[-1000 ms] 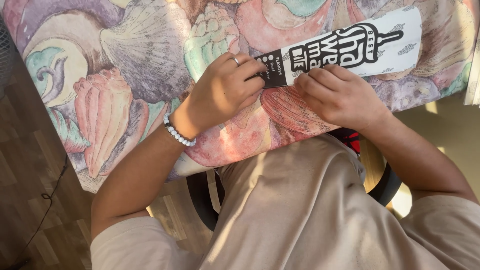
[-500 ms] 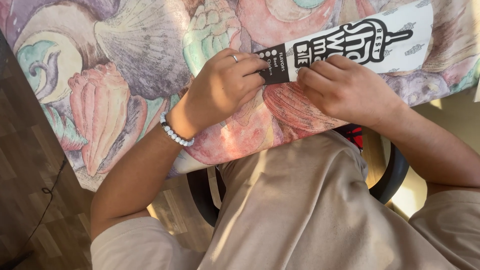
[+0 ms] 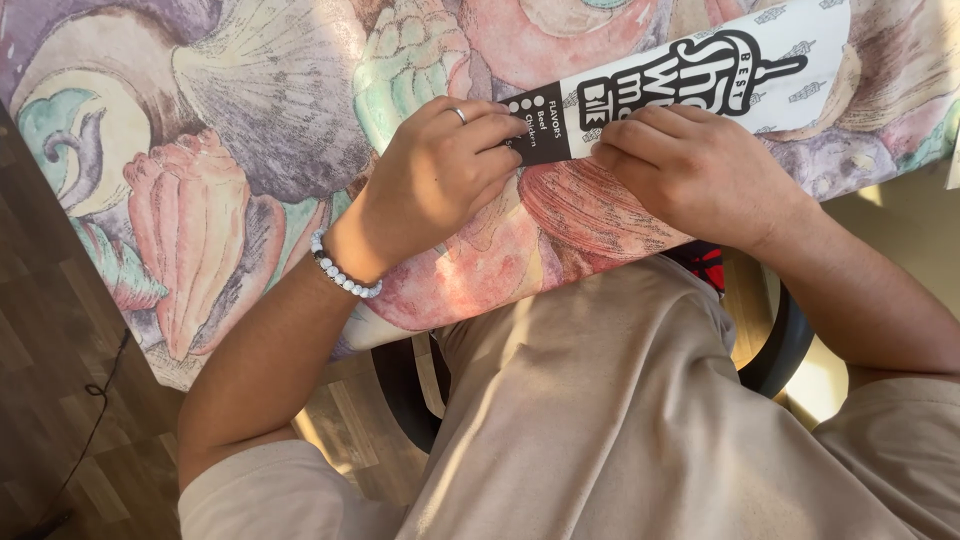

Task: Peeling and handling sticker sheets to prepare them for use or packaging.

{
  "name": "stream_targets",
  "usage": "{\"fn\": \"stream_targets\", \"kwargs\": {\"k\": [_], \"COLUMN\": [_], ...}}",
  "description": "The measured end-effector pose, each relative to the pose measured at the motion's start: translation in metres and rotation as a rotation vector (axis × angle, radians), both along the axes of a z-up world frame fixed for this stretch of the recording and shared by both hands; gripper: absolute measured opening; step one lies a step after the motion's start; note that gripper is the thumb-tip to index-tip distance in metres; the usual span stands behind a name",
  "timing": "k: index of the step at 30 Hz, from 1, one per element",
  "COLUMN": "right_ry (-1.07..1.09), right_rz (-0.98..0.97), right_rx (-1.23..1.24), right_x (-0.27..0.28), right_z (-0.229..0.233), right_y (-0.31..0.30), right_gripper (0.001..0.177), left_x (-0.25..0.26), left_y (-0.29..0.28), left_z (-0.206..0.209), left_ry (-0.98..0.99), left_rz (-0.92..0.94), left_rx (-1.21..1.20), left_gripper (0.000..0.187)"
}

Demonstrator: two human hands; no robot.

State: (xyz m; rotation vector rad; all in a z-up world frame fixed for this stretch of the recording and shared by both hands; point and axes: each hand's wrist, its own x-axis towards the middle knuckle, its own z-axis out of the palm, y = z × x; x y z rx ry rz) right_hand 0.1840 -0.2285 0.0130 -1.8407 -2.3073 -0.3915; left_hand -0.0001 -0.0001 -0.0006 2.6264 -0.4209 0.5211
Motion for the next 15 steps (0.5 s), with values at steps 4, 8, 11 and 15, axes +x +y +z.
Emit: {"fn": "stream_targets", "kwargs": {"k": [4, 8, 11, 15], "right_ry": [0.015, 0.005, 0.035, 0.007], "right_rz": [-0.007, -0.023, -0.022, -0.071], "right_rx": [0.029, 0.040, 0.052, 0.034], "right_x": [0.001, 0.002, 0.004, 0.006], "right_z": [-0.005, -0.005, -0.001, -0.002], "right_y": [-0.003, -0.005, -0.009, -0.019], "right_gripper": [0.003, 0.006, 0.005, 0.004], "left_x": [0.000, 0.001, 0.001, -0.002], "left_y": [-0.001, -0.005, -0.009, -0.013], "left_z": [0.003, 0.006, 0.003, 0.008], "left_ry": [-0.019, -0.023, -0.027, -0.037], "left_rz": [0.004, 0.005, 0.021, 0.042], "left_rx": [0.004, -0.051, -0.063, -0.057], "left_gripper": [0.003, 0.007, 0.007, 0.012]}}
